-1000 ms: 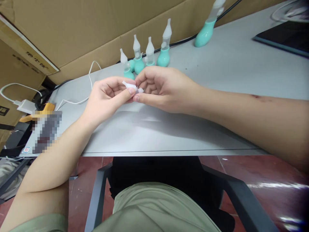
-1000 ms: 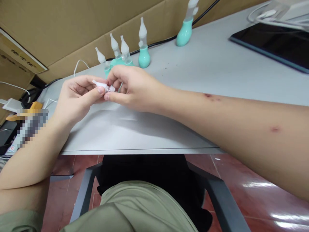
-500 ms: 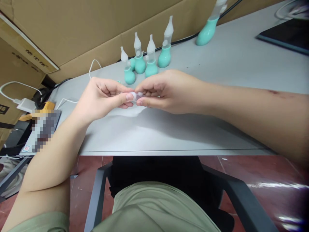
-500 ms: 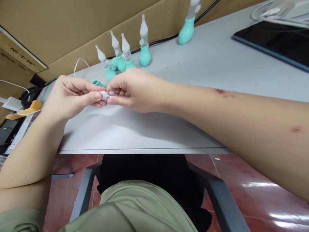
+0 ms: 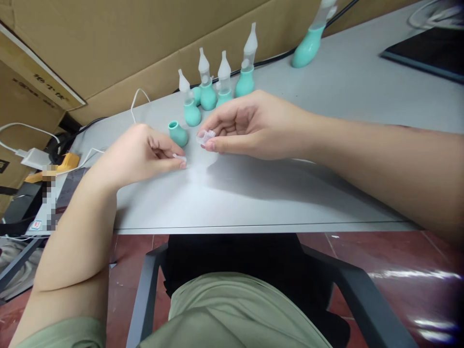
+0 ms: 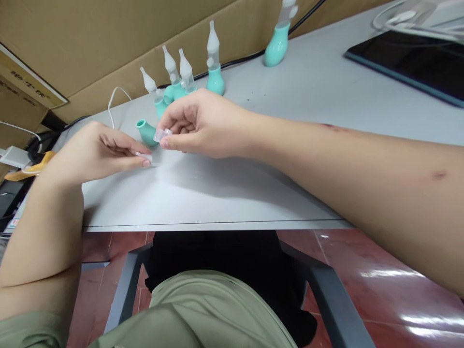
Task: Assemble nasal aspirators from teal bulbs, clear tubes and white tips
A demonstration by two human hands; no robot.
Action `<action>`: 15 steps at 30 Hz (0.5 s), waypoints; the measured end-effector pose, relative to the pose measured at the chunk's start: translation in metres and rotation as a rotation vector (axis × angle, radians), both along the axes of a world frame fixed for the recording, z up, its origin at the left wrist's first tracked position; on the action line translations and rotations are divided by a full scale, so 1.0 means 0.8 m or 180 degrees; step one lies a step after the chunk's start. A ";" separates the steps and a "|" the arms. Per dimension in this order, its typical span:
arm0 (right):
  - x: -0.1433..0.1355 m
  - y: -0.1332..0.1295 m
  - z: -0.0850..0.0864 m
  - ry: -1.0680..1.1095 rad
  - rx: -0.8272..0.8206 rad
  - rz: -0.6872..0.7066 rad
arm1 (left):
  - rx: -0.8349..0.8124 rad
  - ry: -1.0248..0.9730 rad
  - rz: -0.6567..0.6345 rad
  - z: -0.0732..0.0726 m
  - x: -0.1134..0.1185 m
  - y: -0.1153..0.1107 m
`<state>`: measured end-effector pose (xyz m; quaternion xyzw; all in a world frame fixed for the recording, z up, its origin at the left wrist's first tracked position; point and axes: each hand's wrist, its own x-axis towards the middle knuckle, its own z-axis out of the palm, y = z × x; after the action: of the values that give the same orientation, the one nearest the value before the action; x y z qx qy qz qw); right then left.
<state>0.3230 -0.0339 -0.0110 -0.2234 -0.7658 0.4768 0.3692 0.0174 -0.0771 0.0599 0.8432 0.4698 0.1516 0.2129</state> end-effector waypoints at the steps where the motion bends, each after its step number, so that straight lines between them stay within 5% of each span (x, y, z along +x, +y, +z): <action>1: 0.000 0.000 0.000 -0.0009 -0.0037 -0.0021 | -0.0040 0.0181 -0.0044 0.001 0.001 -0.001; 7: -0.003 -0.005 0.000 -0.0058 -0.0060 0.0009 | -0.0308 0.0603 -0.0422 0.012 0.005 -0.004; 15: -0.010 -0.009 0.004 0.0008 -0.0157 -0.0077 | -0.0357 0.0158 -0.0778 -0.009 -0.009 0.013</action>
<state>0.3150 -0.0412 -0.0078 -0.2409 -0.7506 0.4914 0.3703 0.0101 -0.0667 0.0524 0.8844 0.3765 0.0771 0.2650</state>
